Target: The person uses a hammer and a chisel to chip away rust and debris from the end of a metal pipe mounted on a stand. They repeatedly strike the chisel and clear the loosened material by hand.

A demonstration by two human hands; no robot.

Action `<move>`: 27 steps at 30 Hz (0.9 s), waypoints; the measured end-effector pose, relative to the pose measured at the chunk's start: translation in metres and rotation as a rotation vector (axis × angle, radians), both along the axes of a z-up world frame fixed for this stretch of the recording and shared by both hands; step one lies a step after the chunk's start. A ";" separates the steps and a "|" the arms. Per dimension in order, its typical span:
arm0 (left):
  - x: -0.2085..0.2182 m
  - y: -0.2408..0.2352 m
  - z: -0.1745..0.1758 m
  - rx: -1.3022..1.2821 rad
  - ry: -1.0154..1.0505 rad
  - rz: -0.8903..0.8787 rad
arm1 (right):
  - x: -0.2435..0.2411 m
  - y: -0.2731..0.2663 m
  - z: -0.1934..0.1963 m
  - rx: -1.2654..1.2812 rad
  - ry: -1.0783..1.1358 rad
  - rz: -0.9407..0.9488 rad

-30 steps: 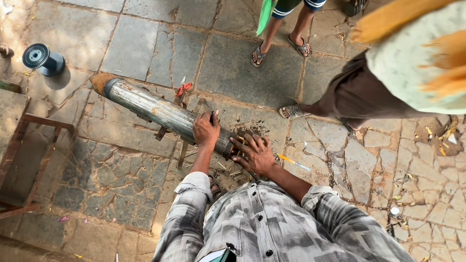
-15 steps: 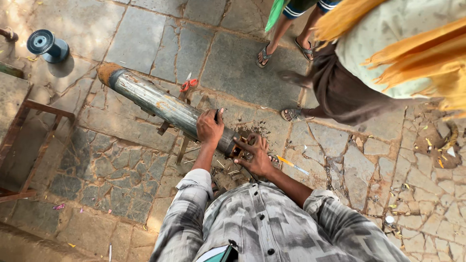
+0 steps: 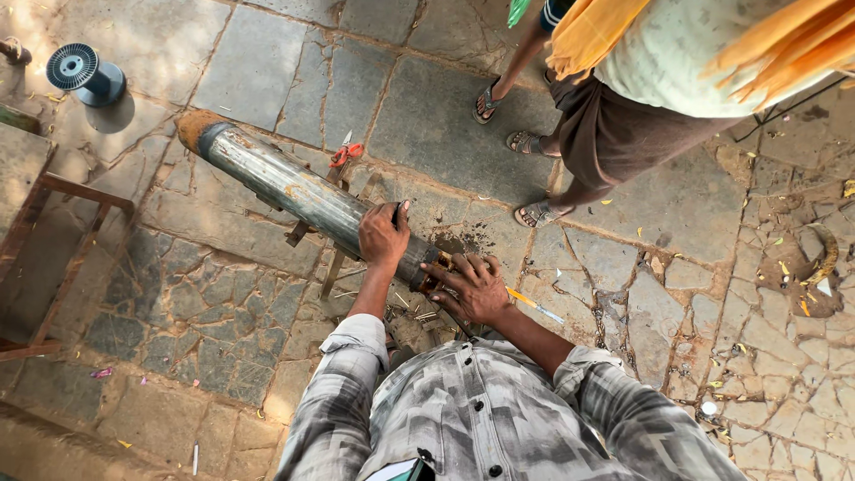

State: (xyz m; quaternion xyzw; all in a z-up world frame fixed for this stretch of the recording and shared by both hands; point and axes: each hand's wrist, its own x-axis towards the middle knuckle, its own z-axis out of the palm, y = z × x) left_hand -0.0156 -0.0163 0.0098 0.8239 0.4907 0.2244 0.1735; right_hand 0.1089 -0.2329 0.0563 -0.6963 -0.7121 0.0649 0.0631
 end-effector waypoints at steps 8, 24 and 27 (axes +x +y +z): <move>0.003 -0.004 0.014 -0.039 -0.042 0.015 | 0.012 0.008 0.002 0.021 0.074 -0.081; 0.001 -0.002 0.001 -0.031 -0.023 0.027 | 0.020 0.017 -0.019 -0.121 1.102 -0.534; 0.004 -0.004 0.008 -0.009 -0.048 0.004 | 0.015 0.016 -0.013 -0.158 1.153 -0.420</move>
